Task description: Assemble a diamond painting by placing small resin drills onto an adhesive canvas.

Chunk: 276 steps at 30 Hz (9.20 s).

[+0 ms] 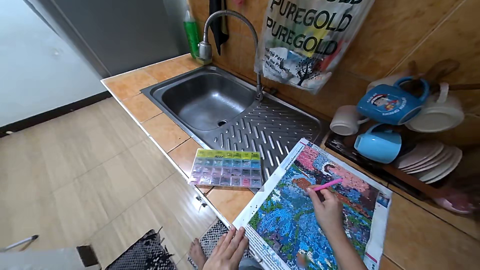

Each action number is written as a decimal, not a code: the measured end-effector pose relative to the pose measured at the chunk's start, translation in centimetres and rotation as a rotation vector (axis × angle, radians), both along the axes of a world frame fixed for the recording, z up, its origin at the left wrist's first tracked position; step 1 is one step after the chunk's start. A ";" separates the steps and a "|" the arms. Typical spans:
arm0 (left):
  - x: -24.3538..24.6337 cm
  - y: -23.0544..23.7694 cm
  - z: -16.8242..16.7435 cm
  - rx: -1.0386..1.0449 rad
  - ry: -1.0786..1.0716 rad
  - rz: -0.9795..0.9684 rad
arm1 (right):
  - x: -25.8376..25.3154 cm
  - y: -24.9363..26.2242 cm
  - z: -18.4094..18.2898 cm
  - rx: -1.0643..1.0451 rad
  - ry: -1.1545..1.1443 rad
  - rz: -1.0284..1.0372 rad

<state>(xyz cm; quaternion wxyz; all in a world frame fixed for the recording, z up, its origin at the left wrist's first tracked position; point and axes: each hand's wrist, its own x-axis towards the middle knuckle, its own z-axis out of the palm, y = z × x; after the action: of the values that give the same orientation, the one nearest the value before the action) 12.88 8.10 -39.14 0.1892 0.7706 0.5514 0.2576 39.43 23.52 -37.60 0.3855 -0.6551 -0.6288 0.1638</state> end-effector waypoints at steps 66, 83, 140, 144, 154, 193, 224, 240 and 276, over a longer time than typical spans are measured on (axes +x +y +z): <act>0.4 -0.1 -1.8 0.190 0.108 0.075 | -8.8 -6.5 1.4 -0.154 0.490 0.369; 0.2 -0.1 -1.8 0.192 0.079 0.085 | -11.7 -5.8 -0.8 0.051 0.112 0.530; 0.2 0.0 -2.3 0.167 0.145 0.065 | -4.6 -10.8 -1.2 0.089 0.268 0.269; 0.0 0.0 -2.7 0.200 0.136 0.066 | -4.5 -10.7 -1.1 0.093 0.262 0.270; -0.1 0.0 -3.1 0.236 0.174 0.084 | -5.6 -7.8 0.2 -0.041 0.353 0.260; 1.6 9.5 1.1 0.316 -0.066 0.217 | -10.7 -4.0 0.4 -0.091 0.512 0.310; -1.4 3.9 1.4 0.152 -0.187 0.154 | -5.4 4.9 2.3 -0.077 0.244 0.172; -5.5 8.9 0.1 0.115 0.015 0.422 | -13.6 4.6 3.6 -0.032 -0.180 0.573; -6.6 6.4 -1.6 0.280 -0.135 0.394 | -6.7 6.6 5.9 -0.353 0.282 0.345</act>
<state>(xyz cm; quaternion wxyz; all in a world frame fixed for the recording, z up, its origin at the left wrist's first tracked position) 6.30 14.52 -40.77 0.0631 0.6480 0.6359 0.4144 32.71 30.16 -31.68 0.3155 -0.5661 -0.6329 0.4236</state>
